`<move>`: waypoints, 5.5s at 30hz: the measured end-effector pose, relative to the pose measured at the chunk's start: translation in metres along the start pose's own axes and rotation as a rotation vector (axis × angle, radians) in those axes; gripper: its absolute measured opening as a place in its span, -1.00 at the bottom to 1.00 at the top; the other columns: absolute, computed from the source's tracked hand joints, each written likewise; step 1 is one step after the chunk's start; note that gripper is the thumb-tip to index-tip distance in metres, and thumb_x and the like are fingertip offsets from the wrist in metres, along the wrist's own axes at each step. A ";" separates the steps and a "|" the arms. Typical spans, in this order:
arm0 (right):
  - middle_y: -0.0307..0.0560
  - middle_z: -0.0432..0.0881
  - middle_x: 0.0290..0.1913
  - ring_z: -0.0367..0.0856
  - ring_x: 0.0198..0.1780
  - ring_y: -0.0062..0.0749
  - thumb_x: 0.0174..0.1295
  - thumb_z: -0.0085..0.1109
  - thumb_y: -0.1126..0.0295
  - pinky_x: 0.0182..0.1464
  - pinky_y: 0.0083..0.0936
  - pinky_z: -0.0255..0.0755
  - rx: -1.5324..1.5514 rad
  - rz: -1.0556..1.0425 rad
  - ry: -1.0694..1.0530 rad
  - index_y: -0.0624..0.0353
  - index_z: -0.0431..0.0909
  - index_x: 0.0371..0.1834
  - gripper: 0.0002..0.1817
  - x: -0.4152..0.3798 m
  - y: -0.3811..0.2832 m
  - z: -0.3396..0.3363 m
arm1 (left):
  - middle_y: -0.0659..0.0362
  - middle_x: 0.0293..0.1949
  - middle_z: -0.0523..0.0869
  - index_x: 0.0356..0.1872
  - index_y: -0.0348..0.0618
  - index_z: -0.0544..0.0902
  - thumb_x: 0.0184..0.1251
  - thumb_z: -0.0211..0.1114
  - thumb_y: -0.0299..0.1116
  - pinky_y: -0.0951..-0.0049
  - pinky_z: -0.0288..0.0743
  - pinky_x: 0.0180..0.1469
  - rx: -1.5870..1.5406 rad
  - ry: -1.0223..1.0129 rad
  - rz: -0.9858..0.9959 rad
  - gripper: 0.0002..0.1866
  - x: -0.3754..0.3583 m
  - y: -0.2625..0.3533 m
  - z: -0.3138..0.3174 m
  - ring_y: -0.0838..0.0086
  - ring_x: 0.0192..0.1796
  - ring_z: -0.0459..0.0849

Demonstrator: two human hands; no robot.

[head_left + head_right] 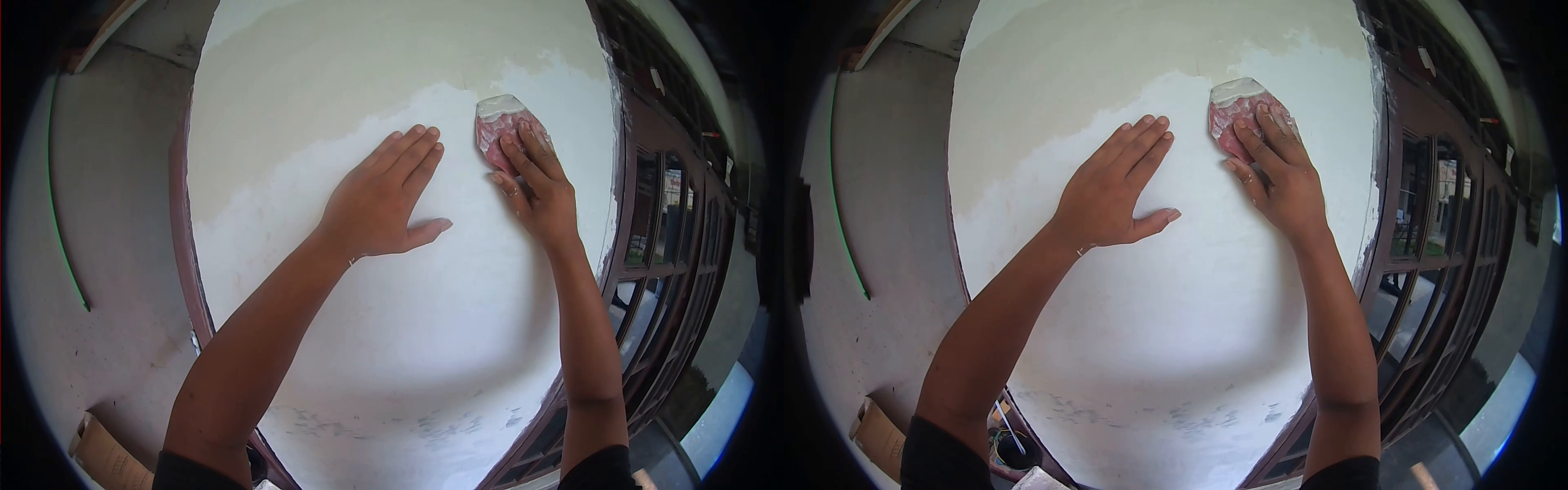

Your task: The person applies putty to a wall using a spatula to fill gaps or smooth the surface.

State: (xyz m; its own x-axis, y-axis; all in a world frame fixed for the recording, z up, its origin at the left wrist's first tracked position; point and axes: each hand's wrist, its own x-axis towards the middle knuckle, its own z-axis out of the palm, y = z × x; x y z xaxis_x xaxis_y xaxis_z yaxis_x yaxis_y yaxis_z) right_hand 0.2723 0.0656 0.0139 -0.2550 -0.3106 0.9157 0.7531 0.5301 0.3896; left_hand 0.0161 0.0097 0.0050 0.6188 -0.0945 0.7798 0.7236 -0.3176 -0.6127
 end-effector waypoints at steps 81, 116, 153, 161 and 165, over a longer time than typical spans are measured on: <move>-0.08 0.66 -0.46 0.56 -0.56 -0.53 0.34 0.31 0.09 -0.43 -0.56 0.41 0.329 0.670 -0.038 0.40 0.68 -0.19 -0.55 0.108 0.060 -0.020 | -0.04 0.36 0.49 0.33 -0.35 0.46 0.16 0.43 -0.08 0.14 0.28 0.49 0.012 -0.016 0.000 -0.24 0.002 0.000 -0.001 0.12 0.45 0.41; -0.03 0.71 -0.40 0.68 -0.35 -0.42 0.30 0.32 -0.01 -0.22 -0.43 0.51 0.128 0.713 -0.116 0.40 0.69 -0.11 -0.45 0.101 0.082 -0.028 | -0.03 0.39 0.46 0.33 -0.33 0.45 0.13 0.45 -0.09 0.14 0.27 0.50 0.010 -0.027 -0.007 -0.21 -0.001 -0.001 0.000 0.14 0.45 0.40; 0.04 0.73 -0.33 0.76 -0.35 -0.12 0.44 0.14 0.16 -0.39 -0.30 0.51 -0.210 0.390 0.315 0.18 0.60 -0.10 -0.72 0.093 0.082 -0.070 | -0.02 0.37 0.48 0.32 -0.35 0.46 0.14 0.46 -0.11 0.15 0.29 0.50 0.018 -0.006 -0.001 -0.24 -0.001 0.003 -0.002 0.16 0.45 0.41; 0.30 0.67 -0.02 0.71 -0.07 0.14 0.33 -0.09 0.56 -0.04 -0.05 0.62 -0.586 0.066 -0.077 0.34 0.39 0.25 -0.59 0.087 0.076 -0.027 | -0.05 0.37 0.47 0.32 -0.36 0.46 0.15 0.45 -0.09 0.15 0.29 0.49 0.011 -0.019 -0.002 -0.23 -0.001 0.000 -0.001 0.14 0.44 0.42; 0.35 0.68 -0.09 0.70 -0.12 0.19 0.29 -0.10 0.60 -0.08 -0.05 0.60 -0.561 0.079 -0.238 0.37 0.40 0.21 -0.60 0.089 0.078 -0.028 | -0.06 0.38 0.46 0.32 -0.36 0.45 0.14 0.45 -0.09 0.14 0.30 0.48 0.018 -0.015 -0.003 -0.22 -0.001 0.001 0.000 0.13 0.44 0.43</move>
State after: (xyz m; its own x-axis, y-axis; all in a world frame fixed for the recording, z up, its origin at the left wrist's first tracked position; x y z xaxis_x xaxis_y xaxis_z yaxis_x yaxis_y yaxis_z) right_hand 0.3254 0.0576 0.1234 -0.2648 -0.0682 0.9619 0.9632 0.0281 0.2672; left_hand 0.0161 0.0099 0.0040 0.6212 -0.0792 0.7796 0.7307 -0.3010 -0.6128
